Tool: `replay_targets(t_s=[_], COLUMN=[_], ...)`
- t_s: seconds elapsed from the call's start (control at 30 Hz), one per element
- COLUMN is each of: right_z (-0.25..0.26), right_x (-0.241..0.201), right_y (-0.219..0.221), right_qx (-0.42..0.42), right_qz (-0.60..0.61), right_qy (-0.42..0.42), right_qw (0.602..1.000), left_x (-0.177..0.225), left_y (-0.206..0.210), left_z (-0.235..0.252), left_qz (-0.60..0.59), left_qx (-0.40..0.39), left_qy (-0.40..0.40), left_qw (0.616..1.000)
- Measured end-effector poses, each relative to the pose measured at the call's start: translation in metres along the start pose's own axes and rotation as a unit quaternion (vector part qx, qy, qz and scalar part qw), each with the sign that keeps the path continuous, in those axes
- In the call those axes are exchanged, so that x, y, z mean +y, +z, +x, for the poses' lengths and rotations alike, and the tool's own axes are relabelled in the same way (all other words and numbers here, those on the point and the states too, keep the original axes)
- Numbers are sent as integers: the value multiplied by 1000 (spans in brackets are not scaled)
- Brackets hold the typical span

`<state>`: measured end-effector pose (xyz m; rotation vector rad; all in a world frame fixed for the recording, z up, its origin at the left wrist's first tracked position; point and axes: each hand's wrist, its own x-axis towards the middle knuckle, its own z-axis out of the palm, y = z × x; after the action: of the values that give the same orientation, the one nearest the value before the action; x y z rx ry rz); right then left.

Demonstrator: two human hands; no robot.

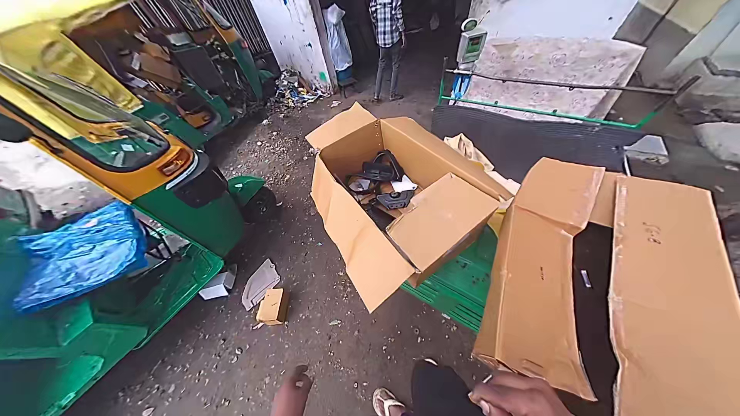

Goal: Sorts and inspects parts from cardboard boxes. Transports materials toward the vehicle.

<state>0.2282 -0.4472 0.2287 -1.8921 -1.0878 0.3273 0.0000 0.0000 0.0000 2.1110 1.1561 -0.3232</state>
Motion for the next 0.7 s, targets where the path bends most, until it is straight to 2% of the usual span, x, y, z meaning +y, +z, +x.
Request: replay_targets(t_s=[0.1, 0.17, 0.23, 0.3, 0.4, 0.5, 0.6, 0.7], right_z=[38, 69, 114, 160, 231, 306, 362, 411], right_x=[5, 13, 24, 38, 51, 48, 45, 60], right_y=[32, 47, 48, 50, 47, 17, -18, -42], right_qx=[-30, -38, -6, 70, 169, 210, 165, 83], right_qz=[55, 68, 81, 86, 19, -93, -217, -297], right_qy=[33, 64, 76, 57, 36, 36, 74, 130], right_qw=[997, 995, 994, 992, 985, 973, 959, 942], left_x=[100, 161, 225, 274, 318, 346, 363, 382], left_y=[-71, -99, -124, -145, -170, -196, -211, -218], left_z=[76, 116, 149, 175, 209, 257, 302, 341], left_qz=[-37, -52, -47, -13, 99, 142, 139, 155], left_qx=[99, 118, 113, 101, 110, 140, 145, 103], left_qy=[127, 206, 269, 315, 326, 353, 399, 465], left_qw=[986, 970, 955, 944, 934, 914, 895, 866])
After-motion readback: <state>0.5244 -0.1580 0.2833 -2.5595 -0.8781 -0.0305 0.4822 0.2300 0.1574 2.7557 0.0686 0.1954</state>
